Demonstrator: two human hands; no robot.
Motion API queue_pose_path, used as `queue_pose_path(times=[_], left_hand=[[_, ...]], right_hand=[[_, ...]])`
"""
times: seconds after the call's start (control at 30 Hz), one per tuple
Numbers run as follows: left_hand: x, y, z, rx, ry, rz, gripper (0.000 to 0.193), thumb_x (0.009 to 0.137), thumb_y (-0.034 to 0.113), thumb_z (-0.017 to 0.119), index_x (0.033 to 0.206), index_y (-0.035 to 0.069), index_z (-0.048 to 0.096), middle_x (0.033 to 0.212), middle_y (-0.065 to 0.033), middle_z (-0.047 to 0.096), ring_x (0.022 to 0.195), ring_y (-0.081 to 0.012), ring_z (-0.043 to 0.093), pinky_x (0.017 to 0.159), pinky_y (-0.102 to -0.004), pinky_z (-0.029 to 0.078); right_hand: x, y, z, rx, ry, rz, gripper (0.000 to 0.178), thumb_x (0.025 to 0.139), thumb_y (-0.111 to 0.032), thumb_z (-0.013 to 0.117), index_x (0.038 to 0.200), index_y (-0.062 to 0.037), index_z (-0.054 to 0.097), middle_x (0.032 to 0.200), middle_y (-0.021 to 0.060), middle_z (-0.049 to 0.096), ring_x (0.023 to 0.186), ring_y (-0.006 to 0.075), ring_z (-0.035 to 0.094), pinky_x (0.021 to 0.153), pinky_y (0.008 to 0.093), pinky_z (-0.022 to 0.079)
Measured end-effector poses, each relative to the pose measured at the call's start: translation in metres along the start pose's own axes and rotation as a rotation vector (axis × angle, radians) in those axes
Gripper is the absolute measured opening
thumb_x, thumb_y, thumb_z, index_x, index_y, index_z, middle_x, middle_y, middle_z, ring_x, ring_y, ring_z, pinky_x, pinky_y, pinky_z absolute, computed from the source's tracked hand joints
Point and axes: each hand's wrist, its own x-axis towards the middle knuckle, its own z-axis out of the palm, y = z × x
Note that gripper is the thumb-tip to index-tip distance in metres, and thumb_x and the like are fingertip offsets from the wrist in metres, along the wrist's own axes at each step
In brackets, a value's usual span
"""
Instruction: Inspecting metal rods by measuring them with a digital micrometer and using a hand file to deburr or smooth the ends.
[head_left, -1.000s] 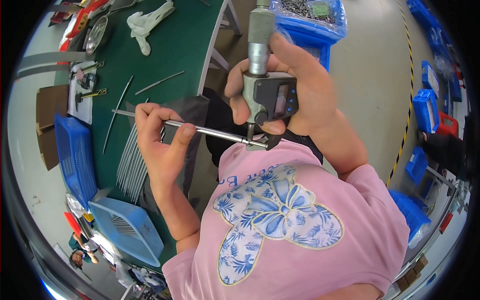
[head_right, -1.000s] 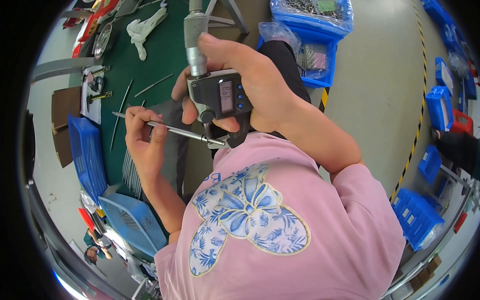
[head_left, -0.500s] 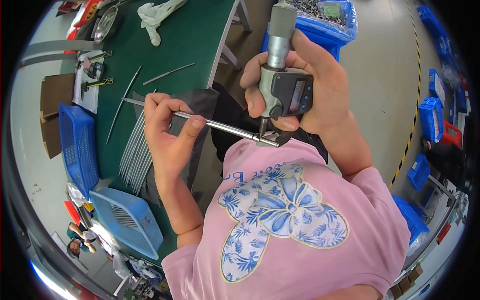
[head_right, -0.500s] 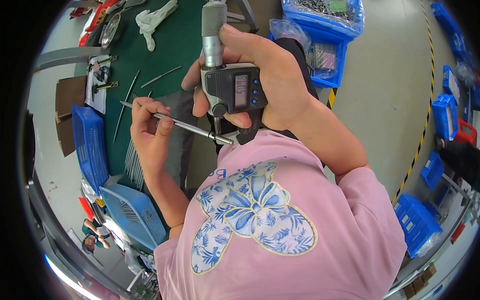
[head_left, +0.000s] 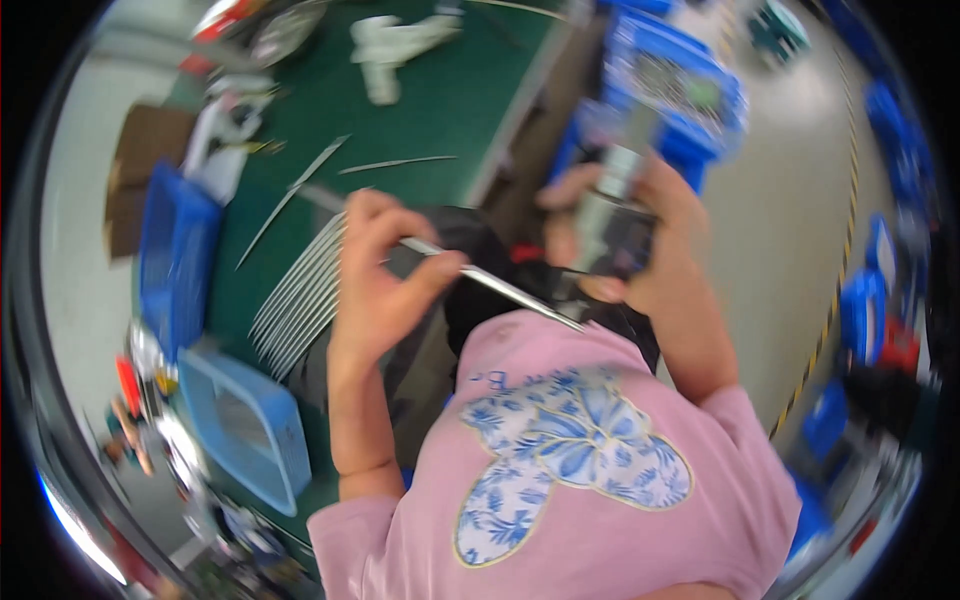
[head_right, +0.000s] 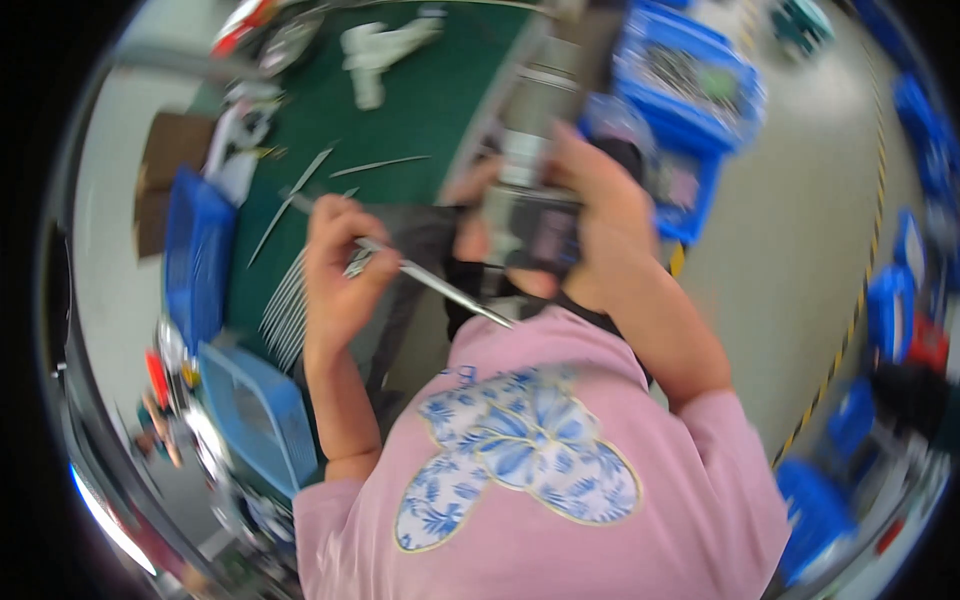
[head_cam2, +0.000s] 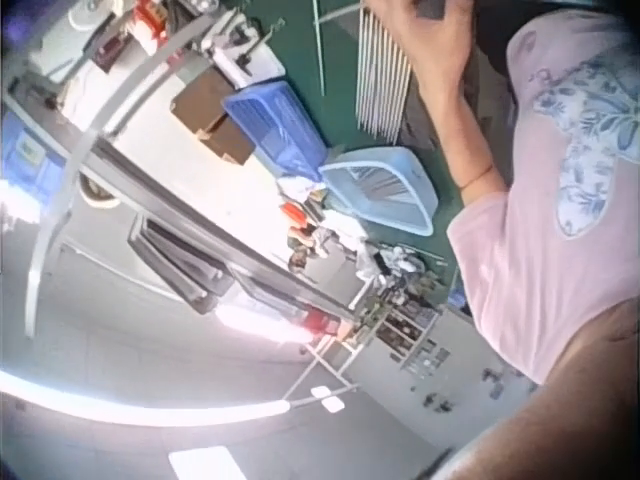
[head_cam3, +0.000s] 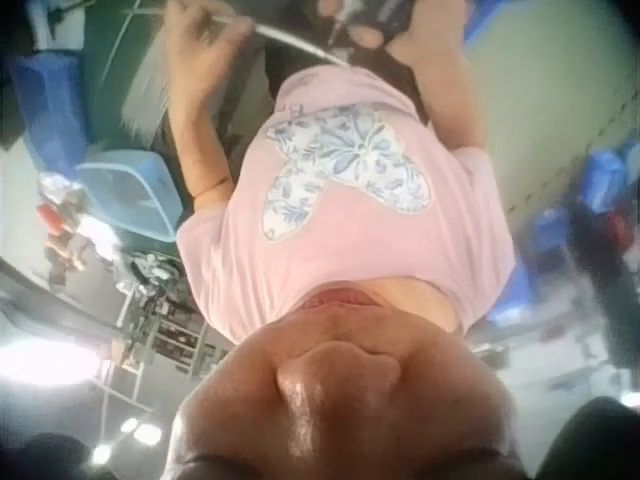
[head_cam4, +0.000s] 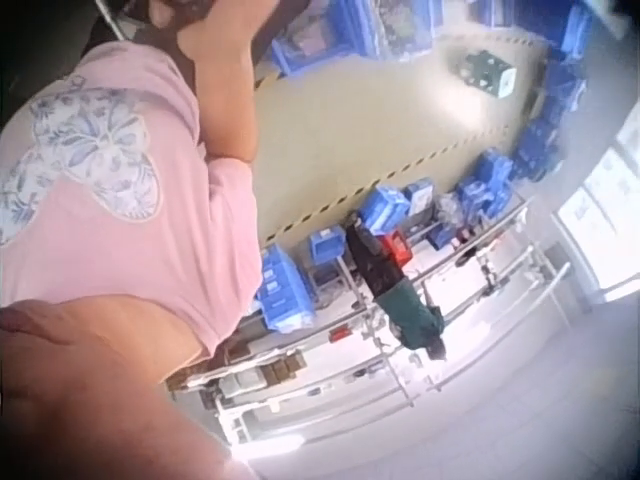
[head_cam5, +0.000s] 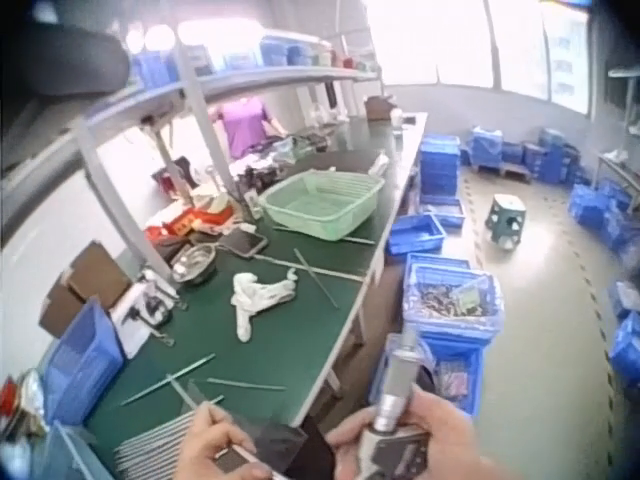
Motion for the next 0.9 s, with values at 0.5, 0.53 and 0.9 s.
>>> queue_pose_path(times=[0.5, 0.53, 0.9], left_hand=[[-0.038, -0.216, -0.32, 0.758, 0.709, -0.986, 0.066, 0.065, 0.06, 0.06, 0.094, 0.001, 0.064, 0.101, -0.0249, 0.057, 0.102, -0.0373, 0.05, 0.086, -0.0387, 0.042], [-0.036, -0.228, -0.32, 0.762, 0.592, -1.081, 0.066, 0.066, 0.057, 0.061, 0.097, -0.001, 0.063, 0.106, -0.0239, 0.056, 0.102, -0.0354, 0.051, 0.087, -0.0384, 0.041], [0.011, -0.175, -0.228, 0.96, 0.414, 0.106, 0.014, 0.068, 0.017, 0.056, 0.074, 0.004, 0.058, 0.076, -0.0102, 0.057, 0.072, -0.0294, 0.058, 0.063, -0.0406, 0.047]], right_hand=[[-0.026, 0.018, -0.077, -0.202, 0.549, -0.167, 0.057, 0.085, -0.05, 0.029, 0.11, -0.0015, 0.045, 0.074, 0.0095, 0.052, 0.037, 0.0145, 0.039, 0.031, 0.0248, 0.029], [-0.024, 0.018, -0.074, -0.211, 0.561, -0.173, 0.057, 0.085, -0.05, 0.029, 0.11, -0.0015, 0.045, 0.074, 0.0095, 0.052, 0.037, 0.0145, 0.039, 0.031, 0.0248, 0.029], [-0.006, 0.021, -0.057, -0.207, 0.55, -0.21, 0.051, 0.087, -0.044, 0.033, 0.109, 0.0008, 0.045, 0.079, 0.0127, 0.055, 0.039, 0.0155, 0.043, 0.035, 0.0248, 0.033]])
